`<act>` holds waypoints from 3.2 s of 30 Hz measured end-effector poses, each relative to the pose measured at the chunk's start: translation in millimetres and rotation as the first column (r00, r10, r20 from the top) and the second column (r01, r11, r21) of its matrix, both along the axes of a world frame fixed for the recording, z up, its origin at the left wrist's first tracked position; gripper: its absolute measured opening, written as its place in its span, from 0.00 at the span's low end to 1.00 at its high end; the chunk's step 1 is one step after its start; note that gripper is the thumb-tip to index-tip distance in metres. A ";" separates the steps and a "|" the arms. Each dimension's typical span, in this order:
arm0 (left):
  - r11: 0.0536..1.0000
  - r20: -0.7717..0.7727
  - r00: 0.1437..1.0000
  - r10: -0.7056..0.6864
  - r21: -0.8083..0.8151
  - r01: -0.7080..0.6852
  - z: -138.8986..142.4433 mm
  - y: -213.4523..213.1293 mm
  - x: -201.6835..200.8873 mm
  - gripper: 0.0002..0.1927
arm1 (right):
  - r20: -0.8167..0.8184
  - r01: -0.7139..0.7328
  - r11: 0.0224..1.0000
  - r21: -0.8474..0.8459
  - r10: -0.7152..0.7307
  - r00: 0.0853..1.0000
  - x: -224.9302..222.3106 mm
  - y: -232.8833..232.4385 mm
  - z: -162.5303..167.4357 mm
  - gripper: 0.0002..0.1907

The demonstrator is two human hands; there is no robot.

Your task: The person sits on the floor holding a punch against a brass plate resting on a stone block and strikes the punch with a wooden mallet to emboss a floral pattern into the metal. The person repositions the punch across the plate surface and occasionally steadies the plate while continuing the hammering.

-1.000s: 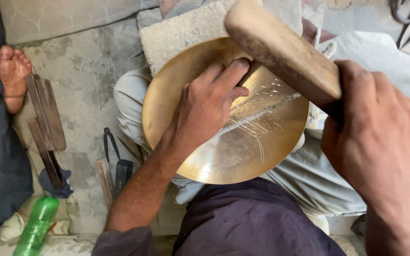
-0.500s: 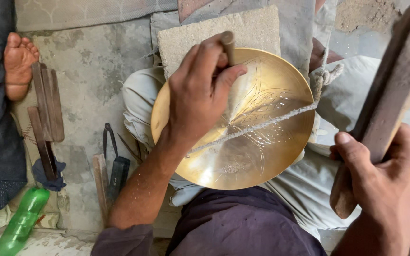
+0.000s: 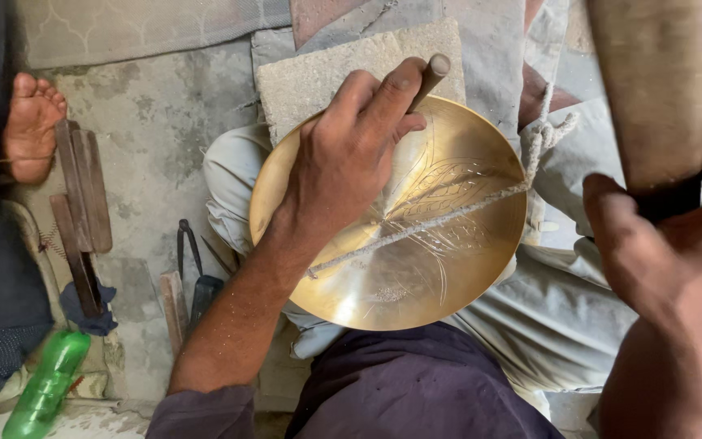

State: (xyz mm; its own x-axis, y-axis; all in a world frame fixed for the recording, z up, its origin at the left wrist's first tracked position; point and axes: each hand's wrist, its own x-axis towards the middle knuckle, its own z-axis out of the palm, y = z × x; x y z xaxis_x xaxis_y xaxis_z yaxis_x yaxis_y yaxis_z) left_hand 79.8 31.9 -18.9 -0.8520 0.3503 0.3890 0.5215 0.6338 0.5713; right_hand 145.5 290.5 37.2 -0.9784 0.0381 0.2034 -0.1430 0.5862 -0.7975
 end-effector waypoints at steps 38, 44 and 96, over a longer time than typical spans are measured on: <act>0.960 0.030 0.962 0.271 0.059 -0.273 -18.2 12.5 13.6 0.23 | -0.039 -0.217 0.790 0.573 0.290 0.956 -88.7 14.9 8.1 0.26; 0.954 0.034 0.957 0.287 0.082 -0.289 -24.7 11.6 16.8 0.20 | -0.030 -0.229 0.784 0.577 0.300 0.953 -87.4 13.2 6.8 0.26; 0.947 0.115 0.947 0.300 0.083 -0.310 -24.7 6.9 38.5 0.20 | 0.054 -0.294 0.773 0.562 0.320 0.946 -76.7 6.1 3.7 0.27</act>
State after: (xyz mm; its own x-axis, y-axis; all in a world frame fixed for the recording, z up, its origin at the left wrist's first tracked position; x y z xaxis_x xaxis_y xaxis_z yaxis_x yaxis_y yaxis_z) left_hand 118.3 38.8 -43.6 -0.9481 0.0321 0.3163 0.2497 0.6911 0.6782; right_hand 68.8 296.6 40.8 -0.9084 -0.3952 0.1364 -0.4177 0.8439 -0.3366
